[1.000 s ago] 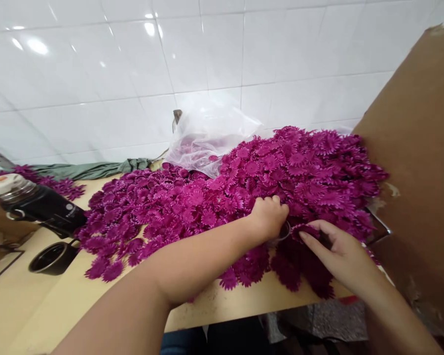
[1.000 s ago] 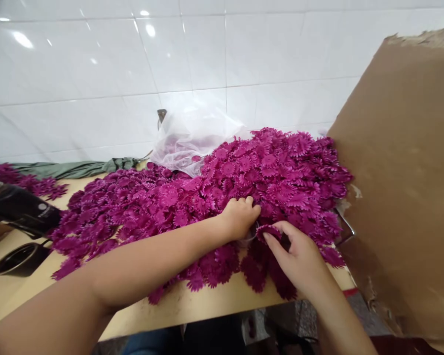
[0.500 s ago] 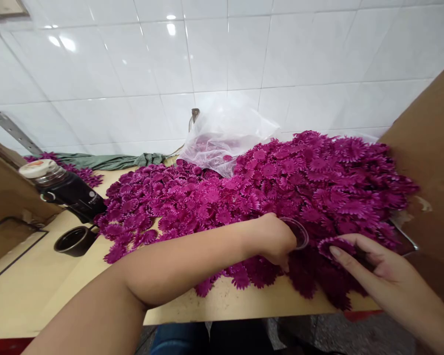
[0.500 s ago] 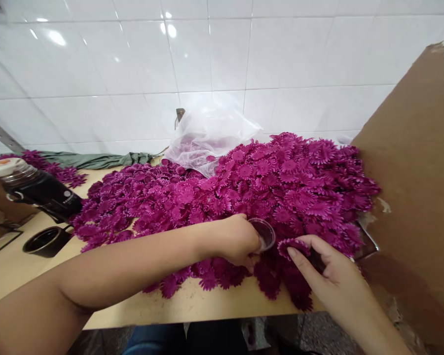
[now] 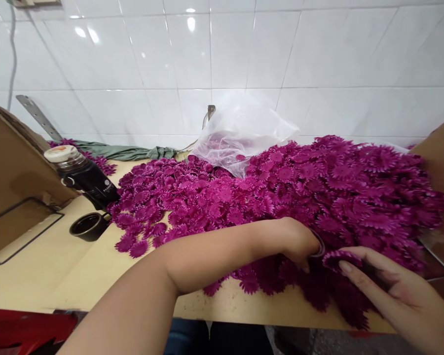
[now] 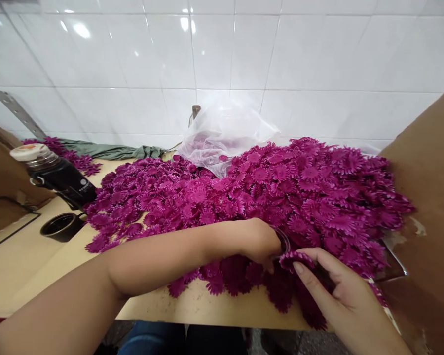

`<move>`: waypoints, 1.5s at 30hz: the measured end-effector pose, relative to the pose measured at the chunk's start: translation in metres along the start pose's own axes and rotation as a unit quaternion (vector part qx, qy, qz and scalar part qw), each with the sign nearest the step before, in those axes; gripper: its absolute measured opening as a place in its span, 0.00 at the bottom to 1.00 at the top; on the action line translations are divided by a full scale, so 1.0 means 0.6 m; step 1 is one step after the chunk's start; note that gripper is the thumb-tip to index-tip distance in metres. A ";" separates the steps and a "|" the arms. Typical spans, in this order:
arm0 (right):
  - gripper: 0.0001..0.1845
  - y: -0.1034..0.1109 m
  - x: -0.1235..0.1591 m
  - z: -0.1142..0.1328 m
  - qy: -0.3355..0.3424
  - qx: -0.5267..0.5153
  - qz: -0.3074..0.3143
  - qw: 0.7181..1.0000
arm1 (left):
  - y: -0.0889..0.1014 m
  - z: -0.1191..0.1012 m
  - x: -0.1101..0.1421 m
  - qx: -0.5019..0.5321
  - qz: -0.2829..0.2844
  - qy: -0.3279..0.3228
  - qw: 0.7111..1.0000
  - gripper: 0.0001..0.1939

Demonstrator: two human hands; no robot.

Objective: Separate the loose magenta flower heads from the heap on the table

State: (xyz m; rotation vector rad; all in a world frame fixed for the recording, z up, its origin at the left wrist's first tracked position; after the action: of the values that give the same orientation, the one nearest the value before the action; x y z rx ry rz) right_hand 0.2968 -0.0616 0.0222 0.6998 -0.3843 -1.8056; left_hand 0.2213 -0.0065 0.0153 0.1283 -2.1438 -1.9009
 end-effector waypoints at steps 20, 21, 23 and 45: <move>0.14 -0.225 -0.012 0.155 0.072 -0.075 0.074 0.992 | -0.043 0.096 0.311 0.479 -0.425 0.307 0.704 0.11; 0.14 -0.239 -0.011 0.160 0.069 -0.086 0.085 0.990 | -0.049 0.102 0.322 0.500 -0.443 0.310 0.676 0.09; 0.14 -0.261 -0.009 0.170 0.066 -0.118 0.106 0.985 | -0.059 0.117 0.348 0.535 -0.477 0.322 0.618 0.05; 0.09 -0.317 -0.042 0.228 0.139 -0.152 0.063 0.976 | -0.087 0.144 0.386 0.631 -0.547 0.305 0.457 0.21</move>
State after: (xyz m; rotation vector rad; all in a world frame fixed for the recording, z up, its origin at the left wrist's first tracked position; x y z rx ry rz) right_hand 0.0746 0.0161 0.0257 0.6826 0.0362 -1.5743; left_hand -0.0291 0.0129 -0.0116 2.3896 -2.3065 0.3556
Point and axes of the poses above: each hand's wrist, its own x-axis away from the middle knuckle, its own y-axis out of the back of the hand, z = x × y, the point moved 7 cm from there along -x, towards the middle knuckle, and after that the axes turned 7 degrees about -z, right-handed, at the moved point
